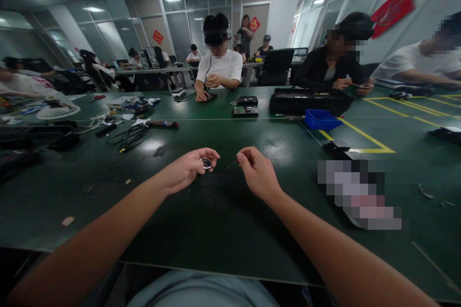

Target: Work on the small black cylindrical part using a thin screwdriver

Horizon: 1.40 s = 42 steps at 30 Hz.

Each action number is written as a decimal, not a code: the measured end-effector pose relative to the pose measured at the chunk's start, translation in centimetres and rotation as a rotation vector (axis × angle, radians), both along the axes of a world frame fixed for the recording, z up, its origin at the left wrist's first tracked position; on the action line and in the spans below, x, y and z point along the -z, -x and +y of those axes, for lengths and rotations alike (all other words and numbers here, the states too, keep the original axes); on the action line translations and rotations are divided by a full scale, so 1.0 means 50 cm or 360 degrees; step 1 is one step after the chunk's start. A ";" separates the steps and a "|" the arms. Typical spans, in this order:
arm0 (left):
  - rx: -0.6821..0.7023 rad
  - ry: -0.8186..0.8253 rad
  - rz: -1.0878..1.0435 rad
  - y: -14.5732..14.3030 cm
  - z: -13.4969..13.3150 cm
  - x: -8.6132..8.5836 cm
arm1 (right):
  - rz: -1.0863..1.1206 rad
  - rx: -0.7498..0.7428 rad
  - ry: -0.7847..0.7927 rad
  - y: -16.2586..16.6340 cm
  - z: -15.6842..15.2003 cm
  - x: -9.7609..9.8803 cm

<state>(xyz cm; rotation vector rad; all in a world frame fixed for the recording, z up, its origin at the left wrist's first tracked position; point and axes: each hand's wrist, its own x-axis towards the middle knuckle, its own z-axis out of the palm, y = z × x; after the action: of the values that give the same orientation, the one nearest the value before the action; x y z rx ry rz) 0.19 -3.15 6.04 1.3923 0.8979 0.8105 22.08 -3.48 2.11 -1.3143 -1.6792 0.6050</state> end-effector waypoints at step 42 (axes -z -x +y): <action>-0.0262 -0.0899 0.0794 0.008 0.034 0.118 | 0.0385 -0.0001 -0.0070 0.006 -0.010 -0.002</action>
<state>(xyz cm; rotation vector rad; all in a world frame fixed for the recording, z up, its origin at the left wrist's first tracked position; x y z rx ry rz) -0.19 -1.46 0.15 2.0949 1.2343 0.8980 21.76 -3.98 2.20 -1.1599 -1.4872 0.6950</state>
